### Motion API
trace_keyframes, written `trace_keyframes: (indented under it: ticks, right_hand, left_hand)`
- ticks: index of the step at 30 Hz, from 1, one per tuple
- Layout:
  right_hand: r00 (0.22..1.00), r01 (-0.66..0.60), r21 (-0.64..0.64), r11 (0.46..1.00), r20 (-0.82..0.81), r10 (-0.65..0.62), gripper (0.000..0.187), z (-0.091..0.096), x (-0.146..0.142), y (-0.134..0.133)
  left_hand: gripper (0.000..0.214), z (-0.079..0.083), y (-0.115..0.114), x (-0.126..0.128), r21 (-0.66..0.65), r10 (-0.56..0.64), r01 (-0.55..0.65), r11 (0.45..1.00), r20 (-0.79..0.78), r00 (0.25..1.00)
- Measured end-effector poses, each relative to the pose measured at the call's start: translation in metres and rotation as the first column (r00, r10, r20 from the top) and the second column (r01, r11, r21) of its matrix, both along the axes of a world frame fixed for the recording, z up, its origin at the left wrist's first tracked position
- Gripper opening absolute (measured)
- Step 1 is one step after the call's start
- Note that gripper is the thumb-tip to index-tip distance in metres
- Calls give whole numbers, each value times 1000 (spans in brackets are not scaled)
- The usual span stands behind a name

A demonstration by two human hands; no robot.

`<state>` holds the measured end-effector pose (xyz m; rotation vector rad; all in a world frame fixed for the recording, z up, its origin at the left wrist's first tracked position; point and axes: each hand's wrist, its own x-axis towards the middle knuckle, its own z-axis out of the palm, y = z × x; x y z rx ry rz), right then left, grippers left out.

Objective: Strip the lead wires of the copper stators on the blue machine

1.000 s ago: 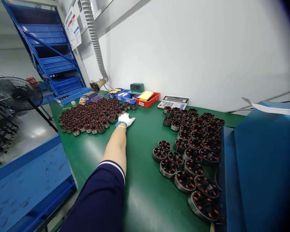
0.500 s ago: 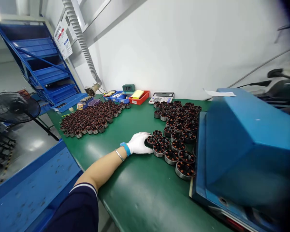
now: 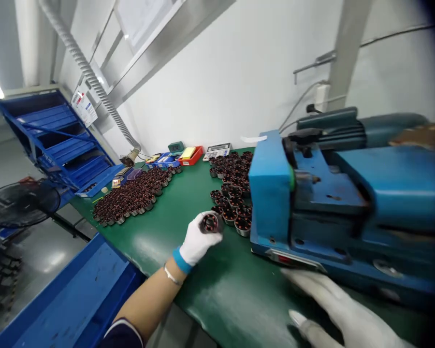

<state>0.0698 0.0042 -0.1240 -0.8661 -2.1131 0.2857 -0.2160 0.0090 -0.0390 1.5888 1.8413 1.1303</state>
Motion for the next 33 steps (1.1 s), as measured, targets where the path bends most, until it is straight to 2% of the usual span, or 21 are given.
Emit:
trace_keyframes:
  ticks: [1,3,5,9,11,12,15,18,21,24,25,26,28,29,33]
  right_hand:
    - [1000,0,4,1000,5,0,51,8,-1,-4]
    - [998,24,16,1000,-53,-23,68,26,-2,-11]
    - [995,-12,46,999,-98,16,67,40,-2,-14]
    - [966,105,22,994,-238,-97,52,51,8,-11]
    - [952,142,46,989,-279,-124,49,54,14,-5]
    - [945,157,64,986,-298,-131,50,56,17,-2]
    - [917,211,85,974,-361,-167,55,59,20,5]
    - [907,205,80,975,-391,-159,55,62,21,7]
    - [916,165,22,986,-373,-145,49,63,22,5]
    - [906,202,-106,974,-358,-227,44,64,21,3]
    - [895,218,-141,966,-366,-256,43,64,21,3]
    - [880,232,-168,958,-383,-280,43,64,20,4]
    - [847,246,-212,946,-427,-316,44,65,22,7]
    - [830,258,-229,938,-444,-337,44,66,23,10]
    - [806,318,-278,906,-424,-413,39,73,33,20]
  left_hand:
    - [64,3,-15,16,-18,-67,68,998,52,996]
    - [66,6,-36,51,-8,-232,248,969,326,916]
    - [64,6,-46,82,55,-361,378,924,450,817]
    - [74,6,-31,124,231,-549,509,829,502,668]
    - [74,15,-18,137,246,-578,541,805,530,620]
    - [68,21,-14,142,226,-563,533,815,525,638]
    - [38,44,-7,159,142,-445,428,892,429,786]
    - [25,59,-3,169,123,-366,345,931,361,858]
    - [23,64,4,167,207,-286,218,954,397,872]
    - [24,59,7,160,248,-245,134,959,502,830]
    - [22,55,6,160,213,-242,154,965,495,834]
    - [29,51,4,162,161,-251,199,967,458,853]
    - [56,44,1,170,90,-321,310,947,343,883]
    - [62,41,0,175,93,-360,349,933,300,883]
    - [42,42,6,195,112,-432,419,901,304,849]
